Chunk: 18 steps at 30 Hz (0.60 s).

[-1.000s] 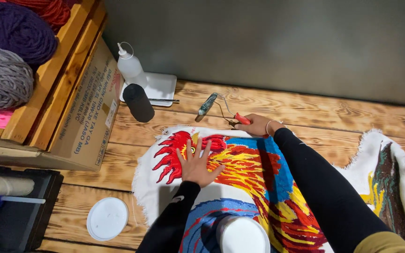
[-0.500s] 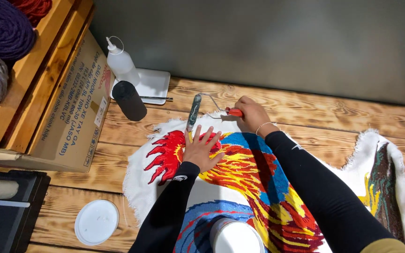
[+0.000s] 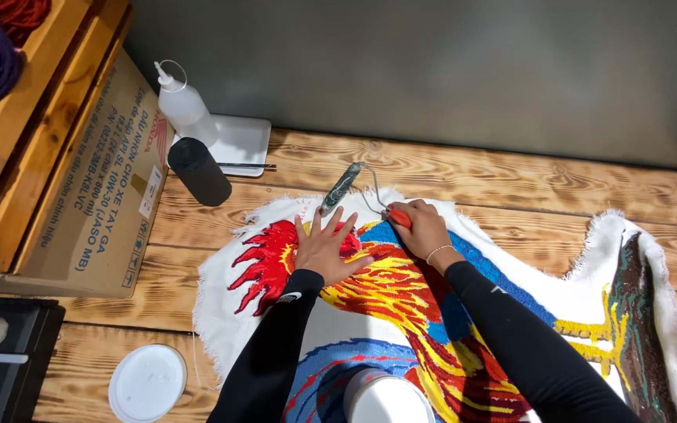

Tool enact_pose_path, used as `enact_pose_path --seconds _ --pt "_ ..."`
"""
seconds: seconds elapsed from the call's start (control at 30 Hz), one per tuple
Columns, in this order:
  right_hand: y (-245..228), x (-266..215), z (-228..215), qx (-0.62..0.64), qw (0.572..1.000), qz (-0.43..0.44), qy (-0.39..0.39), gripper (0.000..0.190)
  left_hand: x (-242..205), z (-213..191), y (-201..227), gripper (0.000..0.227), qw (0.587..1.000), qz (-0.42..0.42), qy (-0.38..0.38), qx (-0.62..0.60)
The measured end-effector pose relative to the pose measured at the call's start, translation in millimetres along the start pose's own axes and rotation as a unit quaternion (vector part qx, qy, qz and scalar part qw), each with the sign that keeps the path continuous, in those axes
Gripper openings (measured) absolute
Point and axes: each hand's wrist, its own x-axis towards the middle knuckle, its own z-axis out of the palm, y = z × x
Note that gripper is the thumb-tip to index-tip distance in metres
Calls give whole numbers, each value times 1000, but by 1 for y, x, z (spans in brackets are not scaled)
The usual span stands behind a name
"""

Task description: Apply glue to the back of a tufted rug using a small roller.

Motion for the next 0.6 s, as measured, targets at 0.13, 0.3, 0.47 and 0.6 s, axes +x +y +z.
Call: enact_pose_path --seconds 0.13,0.3,0.47,0.6 --pt "-7 1 4 -92 995 1 29 34 -3 -1 -2 102 1000 3 21 -20" --pt "-6 -6 9 -126 990 -28 65 34 -17 20 -25 86 992 41 118 -31" --pt "-6 -7 15 -105 990 -7 93 32 -64 12 -51 98 990 -70 122 6" --pt "-10 -5 11 -109 989 20 94 32 -63 -16 -59 128 980 -194 -4 -34"
